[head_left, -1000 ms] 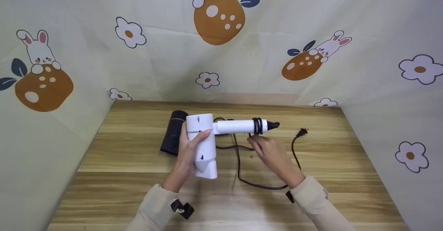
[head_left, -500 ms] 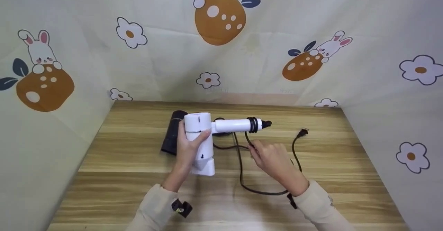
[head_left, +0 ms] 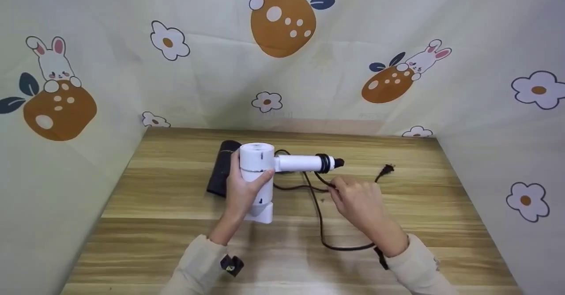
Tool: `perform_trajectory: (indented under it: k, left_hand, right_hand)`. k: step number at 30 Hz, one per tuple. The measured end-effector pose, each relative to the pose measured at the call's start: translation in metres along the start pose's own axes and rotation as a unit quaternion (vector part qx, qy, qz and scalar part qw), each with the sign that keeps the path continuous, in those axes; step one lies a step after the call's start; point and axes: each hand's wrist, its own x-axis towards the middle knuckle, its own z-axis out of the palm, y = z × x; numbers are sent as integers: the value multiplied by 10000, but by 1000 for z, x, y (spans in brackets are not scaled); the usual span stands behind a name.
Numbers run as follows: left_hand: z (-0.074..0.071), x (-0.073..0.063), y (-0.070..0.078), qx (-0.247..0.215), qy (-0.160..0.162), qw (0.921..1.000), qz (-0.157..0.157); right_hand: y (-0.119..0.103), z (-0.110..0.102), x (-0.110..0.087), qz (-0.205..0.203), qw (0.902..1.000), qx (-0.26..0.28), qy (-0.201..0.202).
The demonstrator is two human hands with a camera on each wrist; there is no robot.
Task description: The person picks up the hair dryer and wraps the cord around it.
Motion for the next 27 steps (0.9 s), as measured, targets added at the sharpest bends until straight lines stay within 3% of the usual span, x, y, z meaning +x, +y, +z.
perform_trajectory:
  k: [6,12,20,23,27]
  left_hand:
    - [1,-4,2,234,-66,9995,199]
    - [1,-3,4,276,-248,9984,417]
    - [-2,-3,0,173,-790,9966,147]
    - [-3,-4,0,127,-929,9956,71]
    - [-4,-3,0,17,-1092,9940,-12]
  right_hand:
    - [-2,-16,1,-59,9999,-52,-154]
    - [13,-16,8,-95,9980,152,607]
    - [33,-7,17,101,9897,521,1327]
    - [37,-2,20,237,9874,863,1304]
    - [41,4,22,577,9821,1577,855]
